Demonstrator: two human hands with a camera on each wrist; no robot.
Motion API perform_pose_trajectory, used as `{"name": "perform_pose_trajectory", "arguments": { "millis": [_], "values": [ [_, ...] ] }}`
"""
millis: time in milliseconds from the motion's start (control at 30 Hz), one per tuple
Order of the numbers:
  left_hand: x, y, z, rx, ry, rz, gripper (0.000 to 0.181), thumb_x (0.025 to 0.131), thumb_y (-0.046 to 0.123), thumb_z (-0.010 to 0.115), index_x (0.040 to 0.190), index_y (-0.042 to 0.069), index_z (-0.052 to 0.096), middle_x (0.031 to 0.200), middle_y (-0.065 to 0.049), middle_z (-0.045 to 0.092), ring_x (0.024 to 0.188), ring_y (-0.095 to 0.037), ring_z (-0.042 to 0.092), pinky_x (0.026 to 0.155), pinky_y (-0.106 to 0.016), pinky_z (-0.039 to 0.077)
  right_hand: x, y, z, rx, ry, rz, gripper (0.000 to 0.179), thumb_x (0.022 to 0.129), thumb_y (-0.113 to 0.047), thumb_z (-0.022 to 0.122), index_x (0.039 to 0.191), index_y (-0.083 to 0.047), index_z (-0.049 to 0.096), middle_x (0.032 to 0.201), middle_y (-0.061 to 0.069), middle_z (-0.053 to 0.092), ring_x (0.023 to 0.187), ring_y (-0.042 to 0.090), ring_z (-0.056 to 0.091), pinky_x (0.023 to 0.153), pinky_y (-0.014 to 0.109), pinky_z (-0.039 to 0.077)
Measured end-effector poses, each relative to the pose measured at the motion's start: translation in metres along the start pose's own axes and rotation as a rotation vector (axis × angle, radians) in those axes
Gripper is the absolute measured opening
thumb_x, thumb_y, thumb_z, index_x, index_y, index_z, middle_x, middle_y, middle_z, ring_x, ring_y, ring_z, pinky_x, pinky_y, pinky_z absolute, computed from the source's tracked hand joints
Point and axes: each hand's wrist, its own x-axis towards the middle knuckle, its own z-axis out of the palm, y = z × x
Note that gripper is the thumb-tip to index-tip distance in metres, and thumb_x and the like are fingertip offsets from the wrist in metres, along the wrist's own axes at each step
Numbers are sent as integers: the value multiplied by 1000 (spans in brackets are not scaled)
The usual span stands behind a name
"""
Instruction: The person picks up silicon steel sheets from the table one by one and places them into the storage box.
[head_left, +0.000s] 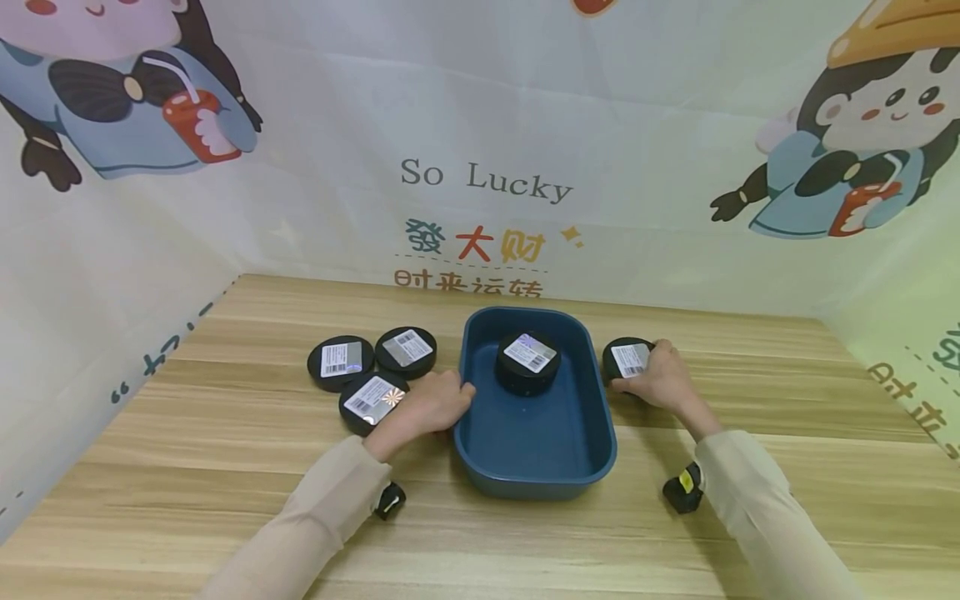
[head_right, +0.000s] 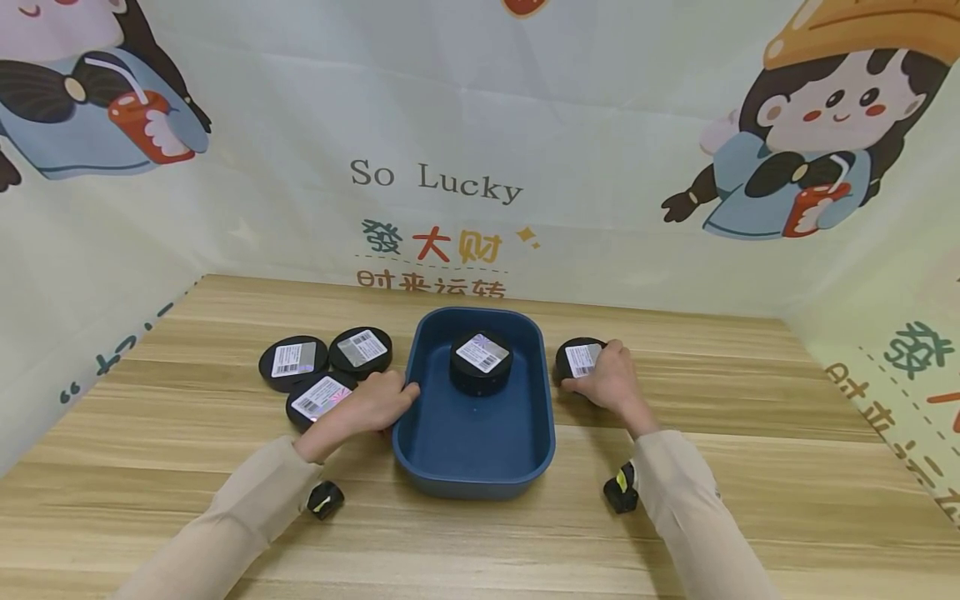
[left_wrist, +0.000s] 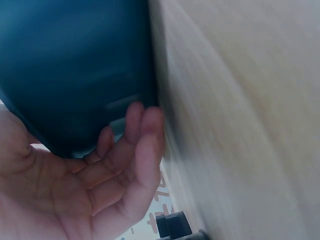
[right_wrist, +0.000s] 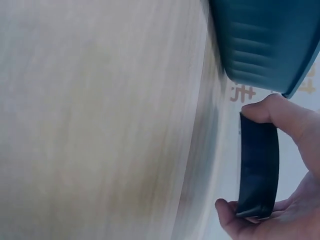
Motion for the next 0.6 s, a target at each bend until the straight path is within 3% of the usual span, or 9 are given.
{"name": "perform_pose_trajectory", "arguments": {
  "millis": [367, 600],
  "values": [
    [1, 0, 0, 21, 3, -3, 30, 90, 20, 37, 76, 1, 56, 64, -10, 50, 50, -20, 51, 46, -27, 37, -3, 2, -1, 175, 88, -85, 88, 70, -21, 69, 129, 17, 16, 117, 35, 38, 102, 42, 44, 88, 50, 36],
    [1, 1, -1, 24, -5, -15, 30, 90, 20, 37, 77, 1, 56, 64, -10, 50, 50, -19, 51, 47, -27, 37, -6, -3, -3, 217, 145, -115, 89, 70, -22, 71, 130, 15, 17, 121, 34, 37, 105, 43, 42, 90, 51, 35]
  ]
}}
